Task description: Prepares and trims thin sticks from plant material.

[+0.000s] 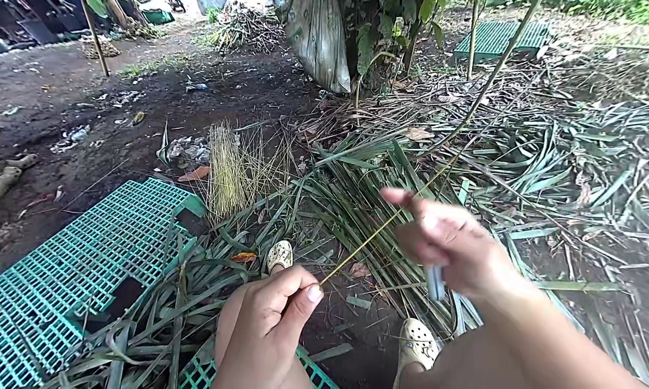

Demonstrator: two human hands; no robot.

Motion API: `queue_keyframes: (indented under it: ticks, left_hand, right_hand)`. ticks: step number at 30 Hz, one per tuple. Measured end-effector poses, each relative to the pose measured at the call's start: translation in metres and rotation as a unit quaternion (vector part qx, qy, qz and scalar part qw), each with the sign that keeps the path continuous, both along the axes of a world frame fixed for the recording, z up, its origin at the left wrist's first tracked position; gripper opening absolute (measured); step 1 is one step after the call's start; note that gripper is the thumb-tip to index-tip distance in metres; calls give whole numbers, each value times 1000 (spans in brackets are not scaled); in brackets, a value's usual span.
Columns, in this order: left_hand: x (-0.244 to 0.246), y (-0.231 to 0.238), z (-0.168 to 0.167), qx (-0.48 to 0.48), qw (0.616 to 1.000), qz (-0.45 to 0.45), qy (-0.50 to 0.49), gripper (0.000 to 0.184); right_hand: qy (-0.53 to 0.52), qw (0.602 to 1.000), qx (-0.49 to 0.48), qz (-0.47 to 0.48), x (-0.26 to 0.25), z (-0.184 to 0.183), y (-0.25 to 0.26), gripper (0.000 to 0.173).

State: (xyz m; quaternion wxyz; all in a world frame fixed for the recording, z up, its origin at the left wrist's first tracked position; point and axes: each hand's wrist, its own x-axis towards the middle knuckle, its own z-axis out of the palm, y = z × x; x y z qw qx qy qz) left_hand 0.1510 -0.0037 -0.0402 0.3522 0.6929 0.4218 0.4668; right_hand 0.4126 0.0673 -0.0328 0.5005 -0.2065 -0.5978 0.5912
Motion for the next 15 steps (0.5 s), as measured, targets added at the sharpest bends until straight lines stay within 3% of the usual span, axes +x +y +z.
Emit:
queue_keyframes:
  ticks: [6,12,15]
  left_hand:
    - [-15,-2,-4,0,999,23,31,24]
    - [-14,7,7,44,984,62,164,34]
    - [10,18,23,81,980,43,176,38]
  right_hand:
    - [44,991,-15,-128,26,11,19,39]
    - [35,993,12,-110,11,4,16,40]
    - [18,996,38,-81,-4,-1,8,39]
